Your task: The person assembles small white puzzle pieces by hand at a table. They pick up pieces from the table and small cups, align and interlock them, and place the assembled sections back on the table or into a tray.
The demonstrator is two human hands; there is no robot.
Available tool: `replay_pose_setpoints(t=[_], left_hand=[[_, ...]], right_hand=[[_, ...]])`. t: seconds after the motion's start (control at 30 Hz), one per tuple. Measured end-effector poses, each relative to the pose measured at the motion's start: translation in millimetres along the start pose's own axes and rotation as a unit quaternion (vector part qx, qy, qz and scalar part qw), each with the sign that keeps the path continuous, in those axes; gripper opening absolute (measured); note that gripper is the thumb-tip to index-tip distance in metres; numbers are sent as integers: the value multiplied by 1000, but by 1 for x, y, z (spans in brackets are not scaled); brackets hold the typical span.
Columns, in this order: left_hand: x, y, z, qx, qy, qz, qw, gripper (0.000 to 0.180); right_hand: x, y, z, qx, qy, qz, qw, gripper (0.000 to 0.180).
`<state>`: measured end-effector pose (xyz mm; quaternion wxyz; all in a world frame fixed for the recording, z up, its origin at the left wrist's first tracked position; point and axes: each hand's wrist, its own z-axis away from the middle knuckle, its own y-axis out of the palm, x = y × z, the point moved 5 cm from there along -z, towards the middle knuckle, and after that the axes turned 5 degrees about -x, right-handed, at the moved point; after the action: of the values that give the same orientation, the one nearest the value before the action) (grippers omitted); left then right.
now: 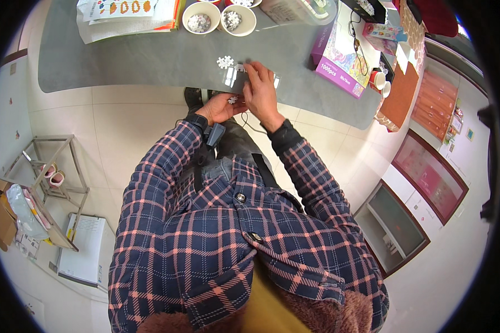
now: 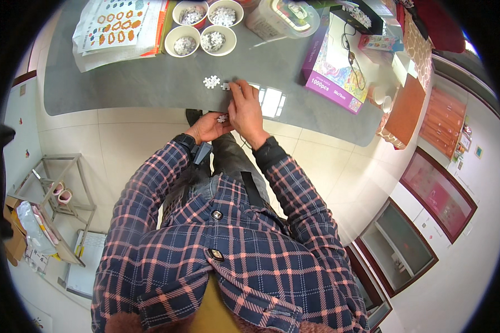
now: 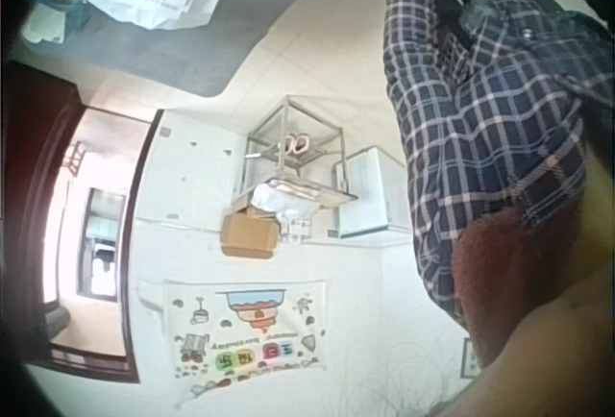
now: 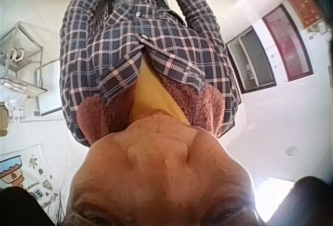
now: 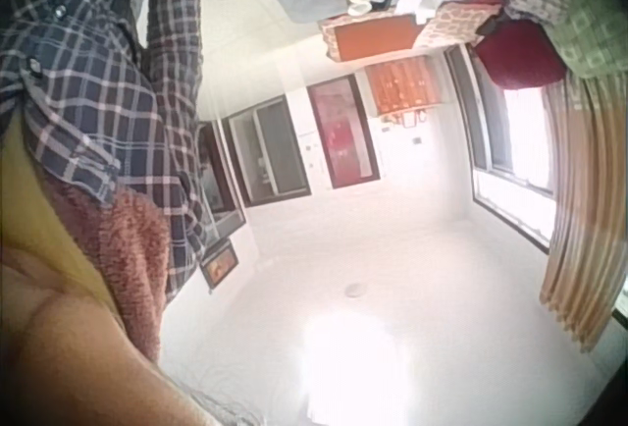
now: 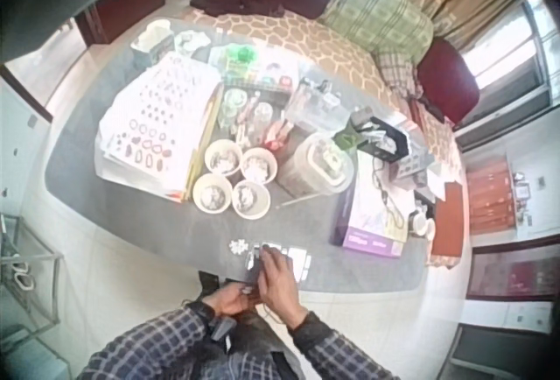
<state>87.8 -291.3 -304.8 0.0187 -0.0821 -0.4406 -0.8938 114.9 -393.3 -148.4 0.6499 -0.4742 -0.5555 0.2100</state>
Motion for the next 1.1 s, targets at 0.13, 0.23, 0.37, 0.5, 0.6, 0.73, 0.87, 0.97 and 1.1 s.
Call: replay_pose_setpoints(t=[0.13, 0.23, 0.37, 0.5, 0.6, 0.73, 0.87, 0.97, 1.1], left_hand=[[-12, -3, 8, 6, 12, 6, 1000, 27], [-14, -7, 9, 13, 5, 28, 1000, 27], [-15, -10, 8, 22, -6, 21, 1000, 28], [-16, -18, 8, -18, -18, -11, 1000, 27], [-18, -22, 11, -20, -45, -31, 998, 22], [-17, -24, 30, -33, -68, -68, 995, 22], [-21, -17, 67, -51, -75, -90, 992, 25], [-38, -10, 96, -29, -58, -58, 996, 26], [-53, 7, 103, -32, -11, -60, 998, 25]], right_hand=[[3, 13, 2, 51, -26, 11, 998, 42], [20, 16, 33, 103, -22, -58, 993, 41], [28, 14, 31, 104, -10, -105, 989, 34], [17, 19, -21, 35, -46, -29, 998, 39], [18, 28, -38, 27, -77, 13, 997, 41], [16, 33, -43, 54, -55, 37, 996, 35], [13, 38, -46, 68, 0, 38, 997, 22], [11, 43, -52, 69, -13, -8, 997, 20], [-7, 33, -54, 105, 41, -97, 989, 18]])
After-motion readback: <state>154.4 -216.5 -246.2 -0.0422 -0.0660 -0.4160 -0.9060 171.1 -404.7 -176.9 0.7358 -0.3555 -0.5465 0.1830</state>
